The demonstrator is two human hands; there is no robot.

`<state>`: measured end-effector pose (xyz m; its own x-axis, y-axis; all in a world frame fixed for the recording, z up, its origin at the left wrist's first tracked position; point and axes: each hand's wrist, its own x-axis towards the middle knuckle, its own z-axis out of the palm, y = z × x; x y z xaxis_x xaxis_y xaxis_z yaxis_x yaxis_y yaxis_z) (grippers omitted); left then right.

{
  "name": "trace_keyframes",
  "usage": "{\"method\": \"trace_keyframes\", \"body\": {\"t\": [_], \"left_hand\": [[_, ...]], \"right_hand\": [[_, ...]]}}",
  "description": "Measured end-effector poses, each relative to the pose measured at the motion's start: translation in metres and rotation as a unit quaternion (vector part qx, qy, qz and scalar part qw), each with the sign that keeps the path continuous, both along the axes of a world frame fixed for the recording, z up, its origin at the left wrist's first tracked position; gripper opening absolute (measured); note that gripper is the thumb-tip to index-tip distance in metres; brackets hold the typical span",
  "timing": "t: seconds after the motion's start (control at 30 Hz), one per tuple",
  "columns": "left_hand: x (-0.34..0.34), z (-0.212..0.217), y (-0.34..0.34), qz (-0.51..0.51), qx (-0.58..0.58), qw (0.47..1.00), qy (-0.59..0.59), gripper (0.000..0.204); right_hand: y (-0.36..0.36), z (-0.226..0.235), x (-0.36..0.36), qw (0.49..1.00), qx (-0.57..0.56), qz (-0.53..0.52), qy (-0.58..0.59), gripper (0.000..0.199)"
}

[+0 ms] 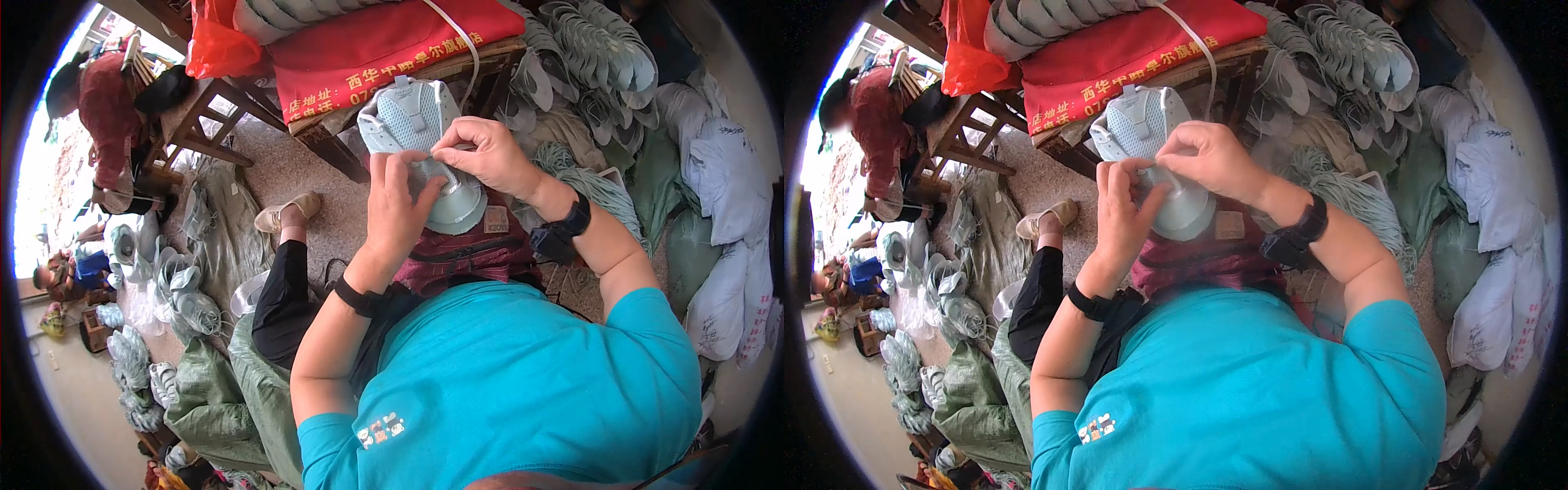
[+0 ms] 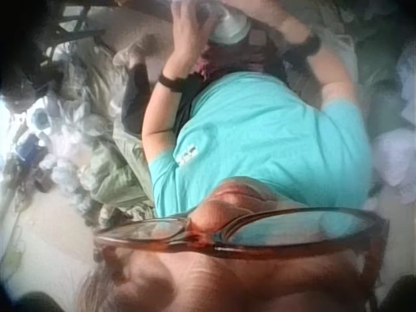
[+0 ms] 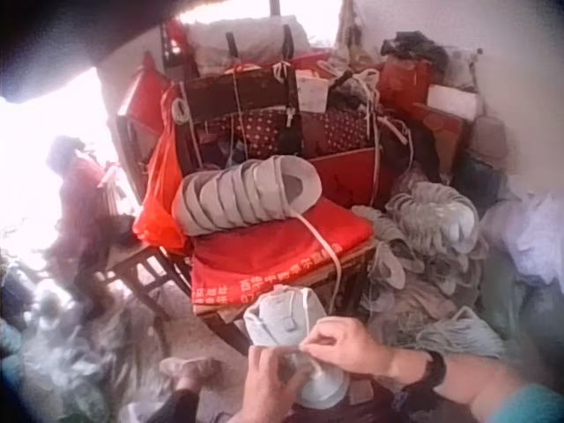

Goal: The person threads white shoelaces through the eyelets of a light blue sneaker, pulling the laces tight and adjusting the fit. The person handles the shoe and laces by hand, repeating the threading process to secure the laces.

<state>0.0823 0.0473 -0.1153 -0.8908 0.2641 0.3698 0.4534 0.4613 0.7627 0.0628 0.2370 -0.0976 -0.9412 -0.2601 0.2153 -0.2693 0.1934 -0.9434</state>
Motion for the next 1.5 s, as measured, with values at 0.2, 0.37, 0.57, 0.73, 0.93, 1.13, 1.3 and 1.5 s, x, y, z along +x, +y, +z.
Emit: {"method": "trace_keyframes", "body": {"t": [0.2,0.37,0.57,0.73,0.93,1.13,1.3,1.5], "left_hand": [[-0.002,0.005,0.000,-0.004,-0.001,1.000,-0.024,0.044],[-0.004,0.005,-0.002,-0.010,0.005,0.999,-0.039,0.045],[-0.002,0.007,-0.001,-0.001,0.032,0.997,-0.067,0.042],[-0.002,0.007,-0.003,-0.005,0.063,0.997,-0.043,0.031],[-0.017,0.006,-0.005,0.008,-0.032,0.993,0.113,0.011],[-0.026,0.005,-0.056,0.111,-0.108,0.962,0.225,0.017],[-0.022,-0.054,-0.224,0.374,-0.131,0.909,0.129,0.013],[0.117,-0.161,-0.572,0.488,0.555,0.668,-0.090,0.018]], "right_hand": [[0.001,0.007,0.005,0.993,0.094,-0.018,0.076,0.008],[-0.002,0.008,0.007,0.987,0.098,-0.073,0.107,0.010],[-0.004,0.016,-0.005,0.983,0.162,-0.007,0.089,0.014],[-0.004,0.024,-0.011,0.982,0.161,0.010,0.097,0.015],[-0.004,0.027,-0.009,0.981,0.182,0.042,0.044,0.017],[0.006,0.036,0.001,0.985,0.153,0.059,-0.055,0.020],[0.037,0.039,0.008,0.967,0.236,0.036,-0.089,0.017],[0.081,-0.002,-0.001,0.887,0.437,0.114,0.097,0.013]]}}
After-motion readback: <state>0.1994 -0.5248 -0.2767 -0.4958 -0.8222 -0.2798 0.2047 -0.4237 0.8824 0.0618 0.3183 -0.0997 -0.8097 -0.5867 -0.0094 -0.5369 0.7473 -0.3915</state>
